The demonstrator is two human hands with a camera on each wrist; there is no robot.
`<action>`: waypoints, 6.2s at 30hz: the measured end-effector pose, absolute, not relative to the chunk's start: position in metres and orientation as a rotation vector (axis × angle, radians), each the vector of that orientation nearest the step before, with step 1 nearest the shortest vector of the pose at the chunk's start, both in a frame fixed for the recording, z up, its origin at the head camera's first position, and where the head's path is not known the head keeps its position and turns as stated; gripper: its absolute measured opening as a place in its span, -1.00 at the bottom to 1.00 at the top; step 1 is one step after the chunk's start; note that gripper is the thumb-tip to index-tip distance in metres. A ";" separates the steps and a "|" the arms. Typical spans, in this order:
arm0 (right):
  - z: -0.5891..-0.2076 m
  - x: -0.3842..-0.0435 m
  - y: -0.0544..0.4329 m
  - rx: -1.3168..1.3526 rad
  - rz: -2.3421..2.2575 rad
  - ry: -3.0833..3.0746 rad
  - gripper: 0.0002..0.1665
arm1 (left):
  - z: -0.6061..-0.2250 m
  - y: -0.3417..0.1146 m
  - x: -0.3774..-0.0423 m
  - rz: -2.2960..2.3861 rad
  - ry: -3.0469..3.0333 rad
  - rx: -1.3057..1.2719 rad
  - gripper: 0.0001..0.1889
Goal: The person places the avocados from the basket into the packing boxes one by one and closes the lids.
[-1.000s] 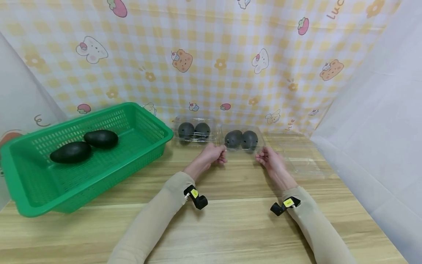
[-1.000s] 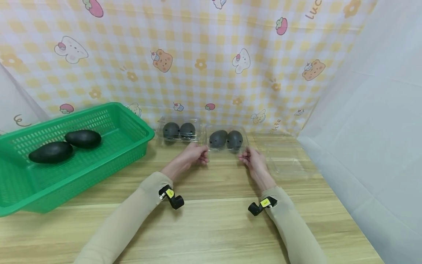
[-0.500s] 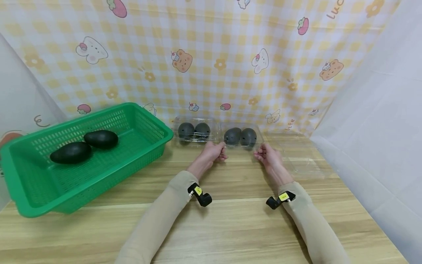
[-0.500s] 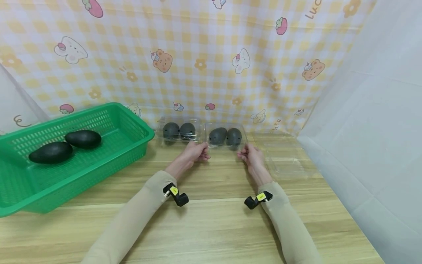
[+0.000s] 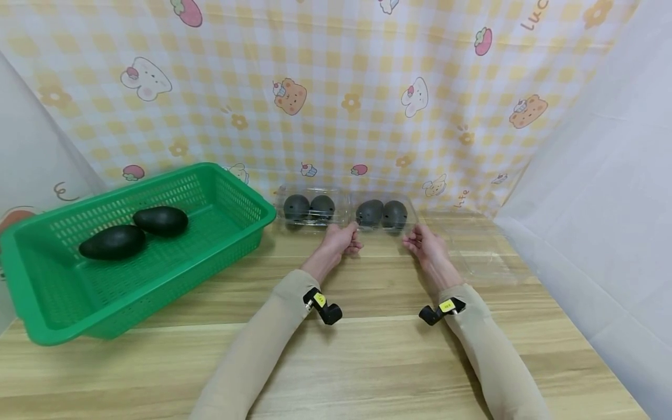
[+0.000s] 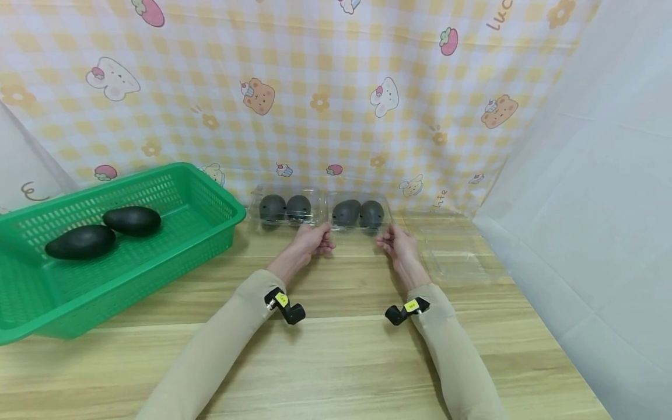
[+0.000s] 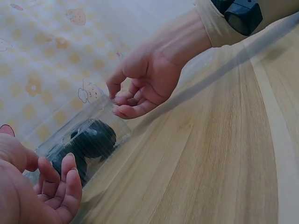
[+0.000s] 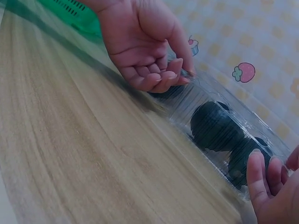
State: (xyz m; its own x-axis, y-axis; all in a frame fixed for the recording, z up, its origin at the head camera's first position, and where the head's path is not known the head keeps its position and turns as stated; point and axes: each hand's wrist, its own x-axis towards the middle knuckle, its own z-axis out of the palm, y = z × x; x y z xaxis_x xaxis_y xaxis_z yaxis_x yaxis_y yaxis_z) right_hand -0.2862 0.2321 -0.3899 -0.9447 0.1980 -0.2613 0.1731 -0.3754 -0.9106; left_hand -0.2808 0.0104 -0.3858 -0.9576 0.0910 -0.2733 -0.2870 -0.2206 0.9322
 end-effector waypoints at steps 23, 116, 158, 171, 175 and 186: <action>-0.384 -0.293 0.237 -0.525 2.657 -1.715 -0.82 | -0.390 0.011 -0.287 2.436 1.586 -0.317 -0.67; -0.293 -0.236 0.345 0.180 1.871 -2.563 -0.79 | -0.366 0.083 -0.237 2.044 1.689 0.155 -0.67; -0.325 -0.227 0.461 -0.154 1.368 -2.957 -0.16 | -0.362 0.132 -0.231 1.945 1.662 0.213 -0.67; -0.330 -0.228 0.463 -0.221 1.701 -2.859 -0.34 | -0.364 0.138 -0.228 1.934 1.679 0.200 -0.67; -0.330 -0.229 0.463 -0.245 1.750 -2.866 -0.34 | -0.365 0.138 -0.228 1.926 1.689 0.200 -0.67; -0.333 -0.229 0.460 -0.272 1.707 -2.911 -0.50 | -0.370 0.141 -0.229 1.940 1.687 0.190 -0.75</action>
